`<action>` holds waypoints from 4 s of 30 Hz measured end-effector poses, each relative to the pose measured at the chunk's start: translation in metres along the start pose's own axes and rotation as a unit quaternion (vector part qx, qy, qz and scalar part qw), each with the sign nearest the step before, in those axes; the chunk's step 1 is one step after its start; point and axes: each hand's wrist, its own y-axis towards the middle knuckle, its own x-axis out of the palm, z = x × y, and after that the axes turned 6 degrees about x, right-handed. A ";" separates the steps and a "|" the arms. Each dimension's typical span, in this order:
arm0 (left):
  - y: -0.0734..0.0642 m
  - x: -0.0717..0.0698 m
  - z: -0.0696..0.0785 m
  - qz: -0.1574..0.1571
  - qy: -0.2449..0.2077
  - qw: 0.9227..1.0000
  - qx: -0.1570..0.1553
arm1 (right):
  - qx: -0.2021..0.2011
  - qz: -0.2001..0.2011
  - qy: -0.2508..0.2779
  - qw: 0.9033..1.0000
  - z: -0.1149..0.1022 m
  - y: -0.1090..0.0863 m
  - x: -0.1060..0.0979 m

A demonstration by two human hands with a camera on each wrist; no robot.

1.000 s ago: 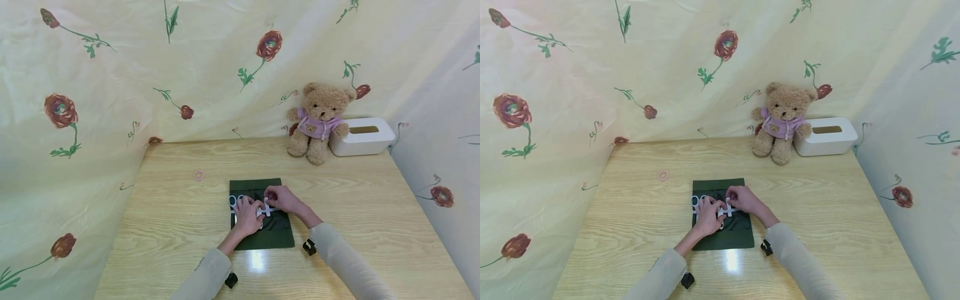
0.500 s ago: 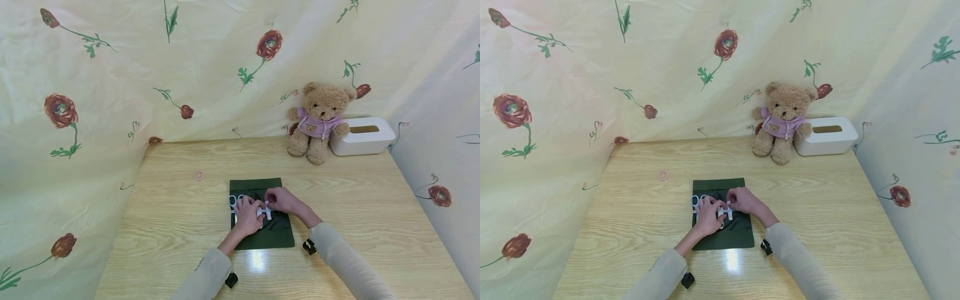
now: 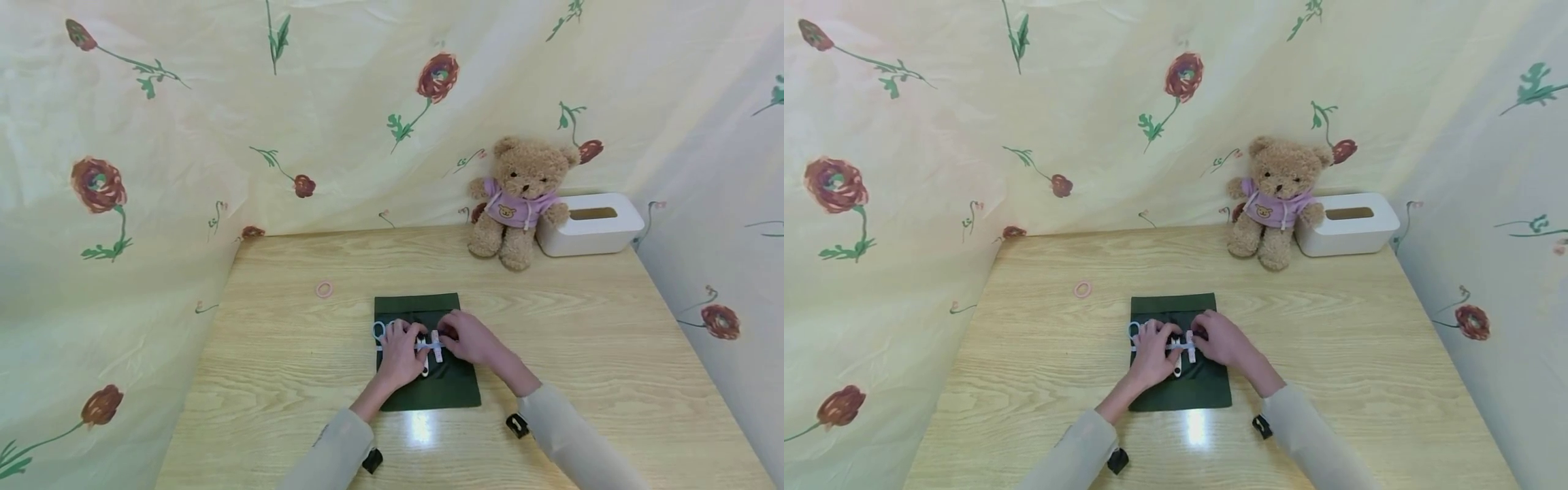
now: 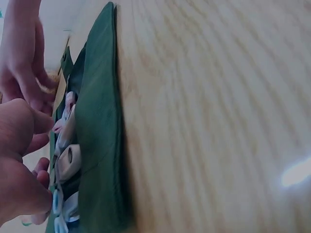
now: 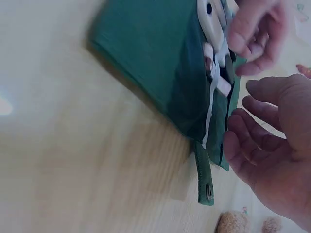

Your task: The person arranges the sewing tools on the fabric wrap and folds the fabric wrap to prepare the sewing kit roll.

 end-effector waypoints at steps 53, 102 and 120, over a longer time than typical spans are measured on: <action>0.000 -0.047 -0.055 -0.104 0.142 0.984 0.035 | -0.014 0.044 -0.248 0.968 -0.005 -0.090 0.020; -0.099 -0.039 -0.070 -0.057 0.132 0.976 0.163 | -0.161 0.091 -0.232 0.955 0.053 -0.099 0.006; -0.094 -0.035 -0.064 0.019 0.025 0.996 0.086 | -0.134 0.142 -0.149 0.969 0.059 -0.094 0.007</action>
